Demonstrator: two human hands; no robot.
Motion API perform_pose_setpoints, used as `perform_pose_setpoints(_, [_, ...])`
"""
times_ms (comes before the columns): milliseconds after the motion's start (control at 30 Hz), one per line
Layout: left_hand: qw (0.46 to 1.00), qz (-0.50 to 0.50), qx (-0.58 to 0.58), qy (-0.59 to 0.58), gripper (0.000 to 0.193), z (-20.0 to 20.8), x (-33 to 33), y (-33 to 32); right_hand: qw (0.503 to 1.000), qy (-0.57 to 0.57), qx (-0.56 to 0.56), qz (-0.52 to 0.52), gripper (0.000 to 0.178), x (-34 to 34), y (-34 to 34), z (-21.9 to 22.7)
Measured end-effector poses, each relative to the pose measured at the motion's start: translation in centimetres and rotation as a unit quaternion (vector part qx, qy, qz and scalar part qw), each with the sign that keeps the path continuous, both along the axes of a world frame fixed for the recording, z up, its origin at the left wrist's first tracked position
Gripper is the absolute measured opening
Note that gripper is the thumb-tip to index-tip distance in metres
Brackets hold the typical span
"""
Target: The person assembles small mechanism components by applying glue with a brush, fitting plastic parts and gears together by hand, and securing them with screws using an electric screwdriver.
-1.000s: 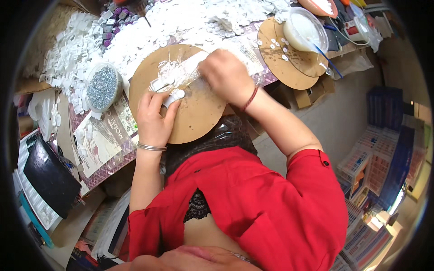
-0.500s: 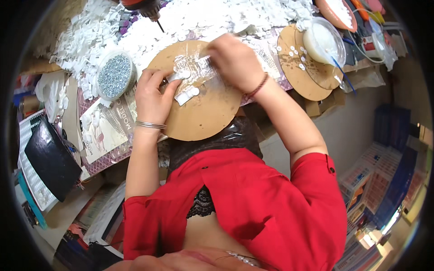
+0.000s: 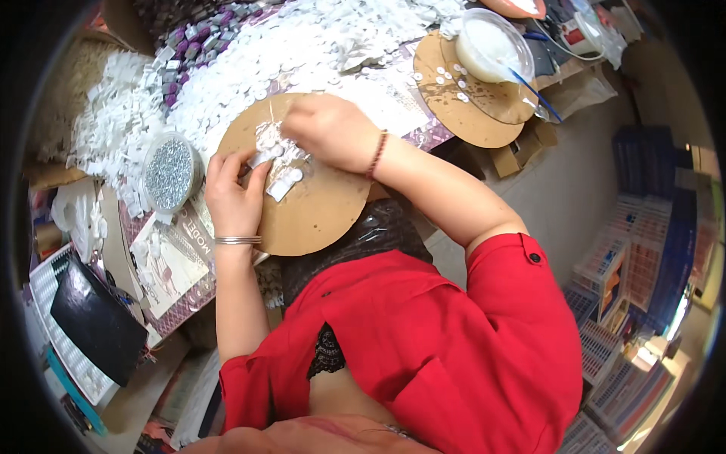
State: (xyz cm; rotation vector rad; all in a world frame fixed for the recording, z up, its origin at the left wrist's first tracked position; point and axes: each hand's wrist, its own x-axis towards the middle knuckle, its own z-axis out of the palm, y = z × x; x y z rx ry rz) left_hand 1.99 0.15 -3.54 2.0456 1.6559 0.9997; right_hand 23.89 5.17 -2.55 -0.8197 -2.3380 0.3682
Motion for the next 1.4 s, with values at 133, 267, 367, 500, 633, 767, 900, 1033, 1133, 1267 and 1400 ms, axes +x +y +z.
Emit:
perform_pose_setpoints(133, [0.999, 0.011, -0.037, -0.032, 0.028, 0.9, 0.1, -0.4, 0.919, -0.103, 0.088, -0.371, 0.01, 8.6, -0.5, 0.5])
perform_pose_setpoints(267, [0.998, 0.011, -0.049, -0.038, 0.03, 1.9, -0.2, -1.6, 0.859, -0.216, 0.044, -0.461, 0.01, 12.0, -1.2, 0.5])
perform_pose_setpoints(367, [0.998, 0.011, -0.041, -0.039, 0.029, 2.1, -0.3, -2.3, 0.889, -0.177, 0.03, -0.422, 0.01, 11.2, -0.4, 1.1])
perform_pose_setpoints(500, [0.997, 0.016, -0.04, -0.056, 0.025, 2.4, -0.1, -2.6, 0.914, -0.119, -0.004, -0.388, 0.012, 10.3, 0.6, 0.9])
perform_pose_setpoints(633, [0.996, 0.021, -0.055, -0.062, 0.022, 2.0, -0.3, -2.9, 0.894, -0.191, -0.027, -0.405, 0.013, 11.8, 0.1, 1.7])
perform_pose_setpoints(767, [0.997, 0.018, -0.041, -0.059, 0.02, 1.4, -0.4, -3.1, 0.898, -0.175, -0.005, -0.403, 0.013, 13.2, 0.1, 1.5])
perform_pose_setpoints(900, [0.996, 0.017, -0.052, -0.068, 0.02, 1.4, -0.1, -3.0, 0.904, -0.185, -0.019, -0.385, 0.013, 12.4, 1.2, 0.4])
perform_pose_setpoints(1033, [0.993, 0.033, -0.068, -0.089, 0.019, 1.7, -0.5, -3.2, 0.852, -0.255, 0.024, -0.457, 0.013, 12.6, 0.4, 2.3])
perform_pose_setpoints(1133, [0.992, 0.036, -0.067, -0.097, 0.019, 1.5, -0.9, -3.1, 0.864, -0.237, 0.049, -0.442, 0.019, 14.0, 0.1, 2.4])
perform_pose_setpoints(1267, [0.994, 0.027, -0.067, -0.087, 0.018, 1.8, -0.7, -3.1, 0.908, -0.198, 0.027, -0.369, 0.009, 13.0, -0.3, 1.6])
perform_pose_setpoints(1400, [0.994, 0.02, -0.055, -0.089, 0.017, 2.0, -0.4, -2.9, 0.93, -0.126, 0.018, -0.344, 0.007, 11.3, 0.0, 1.2])
